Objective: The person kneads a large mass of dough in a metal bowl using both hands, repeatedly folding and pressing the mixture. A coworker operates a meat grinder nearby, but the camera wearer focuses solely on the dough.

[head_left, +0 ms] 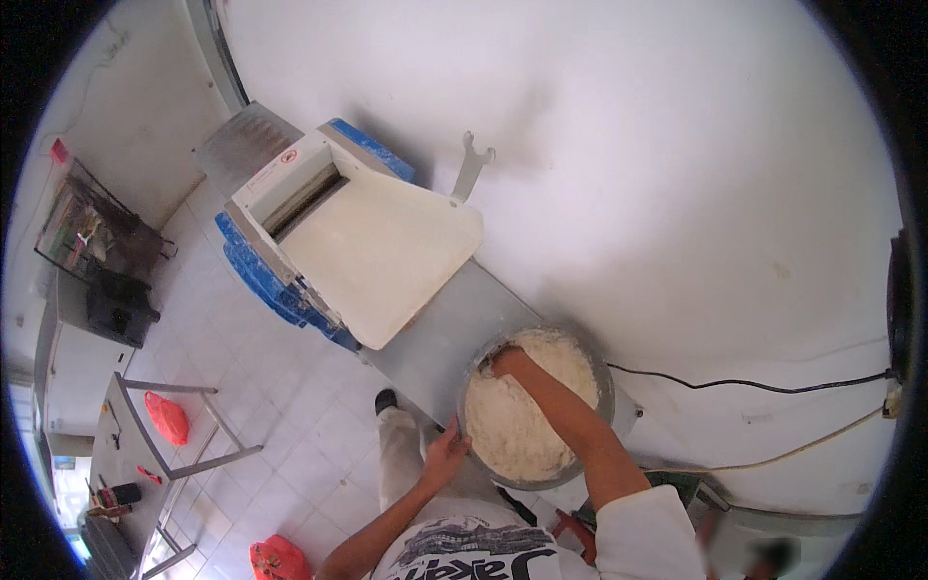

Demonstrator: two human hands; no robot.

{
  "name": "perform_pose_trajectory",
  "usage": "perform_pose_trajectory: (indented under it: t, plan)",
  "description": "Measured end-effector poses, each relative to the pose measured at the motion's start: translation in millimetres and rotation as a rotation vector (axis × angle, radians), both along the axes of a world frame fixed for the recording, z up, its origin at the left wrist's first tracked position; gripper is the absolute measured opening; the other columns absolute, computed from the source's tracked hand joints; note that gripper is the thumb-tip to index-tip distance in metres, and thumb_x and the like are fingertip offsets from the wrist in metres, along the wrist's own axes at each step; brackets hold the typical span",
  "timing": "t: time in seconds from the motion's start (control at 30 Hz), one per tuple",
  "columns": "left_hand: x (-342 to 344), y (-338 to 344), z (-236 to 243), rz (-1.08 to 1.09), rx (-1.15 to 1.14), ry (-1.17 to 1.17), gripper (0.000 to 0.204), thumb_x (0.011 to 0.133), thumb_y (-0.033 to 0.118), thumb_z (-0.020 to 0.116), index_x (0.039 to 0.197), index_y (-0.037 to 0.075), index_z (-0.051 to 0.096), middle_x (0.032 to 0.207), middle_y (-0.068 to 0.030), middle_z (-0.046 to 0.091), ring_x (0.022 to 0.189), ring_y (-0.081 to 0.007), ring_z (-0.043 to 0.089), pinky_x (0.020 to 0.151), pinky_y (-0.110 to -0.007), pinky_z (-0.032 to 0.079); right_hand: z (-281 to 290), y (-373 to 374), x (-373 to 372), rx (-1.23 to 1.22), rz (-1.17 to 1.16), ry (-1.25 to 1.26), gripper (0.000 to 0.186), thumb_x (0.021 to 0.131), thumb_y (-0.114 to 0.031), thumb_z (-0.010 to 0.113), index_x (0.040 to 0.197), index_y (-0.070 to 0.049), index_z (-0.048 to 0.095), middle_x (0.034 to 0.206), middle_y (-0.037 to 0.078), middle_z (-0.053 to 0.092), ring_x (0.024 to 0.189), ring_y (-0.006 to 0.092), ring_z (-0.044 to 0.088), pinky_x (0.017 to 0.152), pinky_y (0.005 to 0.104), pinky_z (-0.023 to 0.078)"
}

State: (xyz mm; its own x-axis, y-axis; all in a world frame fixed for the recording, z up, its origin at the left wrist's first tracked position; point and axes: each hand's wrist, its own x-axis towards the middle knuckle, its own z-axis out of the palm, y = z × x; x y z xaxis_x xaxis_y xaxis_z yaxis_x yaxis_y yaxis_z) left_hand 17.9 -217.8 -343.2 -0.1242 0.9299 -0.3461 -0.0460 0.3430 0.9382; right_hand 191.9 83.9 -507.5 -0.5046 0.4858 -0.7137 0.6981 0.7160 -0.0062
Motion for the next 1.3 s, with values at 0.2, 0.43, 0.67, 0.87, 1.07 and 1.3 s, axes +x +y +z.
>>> perform_pose_trajectory:
  t: [0.2, 0.43, 0.67, 0.87, 1.07, 1.3]
  plan:
    - [-89, 90, -4, -0.305, -0.087, 0.397, 0.04, 0.099, 0.028, 0.056, 0.131, 0.004, 0.061, 0.1, -0.0209, 0.071, 0.086, -0.0231, 0.068, 0.08, -0.033, 0.051, 88, -113, 83, 0.18, -0.086, 0.299, 0.044, 0.081, -0.03, 0.061, 0.12, -0.009, 0.066, 0.099, 0.018, 0.07, 0.088, 0.0372, 0.065, 0.081, 0.0498, 0.053]
    - [-98, 231, 0, -0.481, 0.135, 0.621, 0.042, 0.098, 0.039, 0.055, 0.125, 0.01, 0.067, 0.102, -0.0159, 0.069, 0.09, -0.0298, 0.068, 0.082, -0.04, 0.052, 158, -229, 130, 0.299, -0.27, 0.414, 0.058, 0.081, -0.034, 0.067, 0.135, -0.015, 0.057, 0.12, 0.017, 0.064, 0.108, 0.0384, 0.061, 0.09, 0.054, 0.05]
    - [-125, 94, -19, -0.075, 0.273, 0.635, 0.055, 0.091, 0.028, 0.069, 0.138, 0.006, 0.052, 0.107, -0.0149, 0.061, 0.085, -0.0258, 0.064, 0.082, -0.04, 0.051, 185, -131, 42, 0.691, 0.088, 0.83, 0.058, 0.076, -0.035, 0.073, 0.128, -0.014, 0.063, 0.125, 0.016, 0.062, 0.1, 0.0342, 0.064, 0.089, 0.0476, 0.051]
    - [-43, -14, 6, 0.022, -0.029, 0.261, 0.084, 0.086, 0.02, 0.074, 0.151, -0.002, 0.026, 0.111, -0.0194, 0.061, 0.083, -0.0298, 0.064, 0.08, -0.038, 0.051, 112, -35, -93, 0.062, 0.206, 0.079, 0.04, 0.083, -0.039, 0.064, 0.109, -0.01, 0.073, 0.114, 0.013, 0.07, 0.107, 0.0293, 0.064, 0.095, 0.0442, 0.049]
    - [-16, -8, 12, -0.019, -0.032, 0.197, 0.087, 0.084, 0.014, 0.073, 0.152, -0.005, 0.022, 0.118, -0.0255, 0.061, 0.088, -0.03, 0.066, 0.081, -0.038, 0.052, 34, 13, -54, -0.087, -0.042, 0.006, 0.05, 0.087, -0.043, 0.054, 0.113, -0.005, 0.071, 0.122, 0.017, 0.067, 0.112, 0.0347, 0.063, 0.096, 0.0444, 0.048]
    - [-122, 72, -6, -0.397, 0.059, 0.216, 0.08, 0.084, 0.014, 0.071, 0.153, 0.002, 0.029, 0.12, -0.0249, 0.063, 0.087, -0.0247, 0.068, 0.068, -0.035, 0.057, 99, -173, 83, 0.277, -0.121, 0.49, 0.053, 0.084, -0.018, 0.062, 0.135, -0.007, 0.058, 0.141, 0.02, 0.053, 0.127, 0.0376, 0.052, 0.104, 0.0472, 0.043]
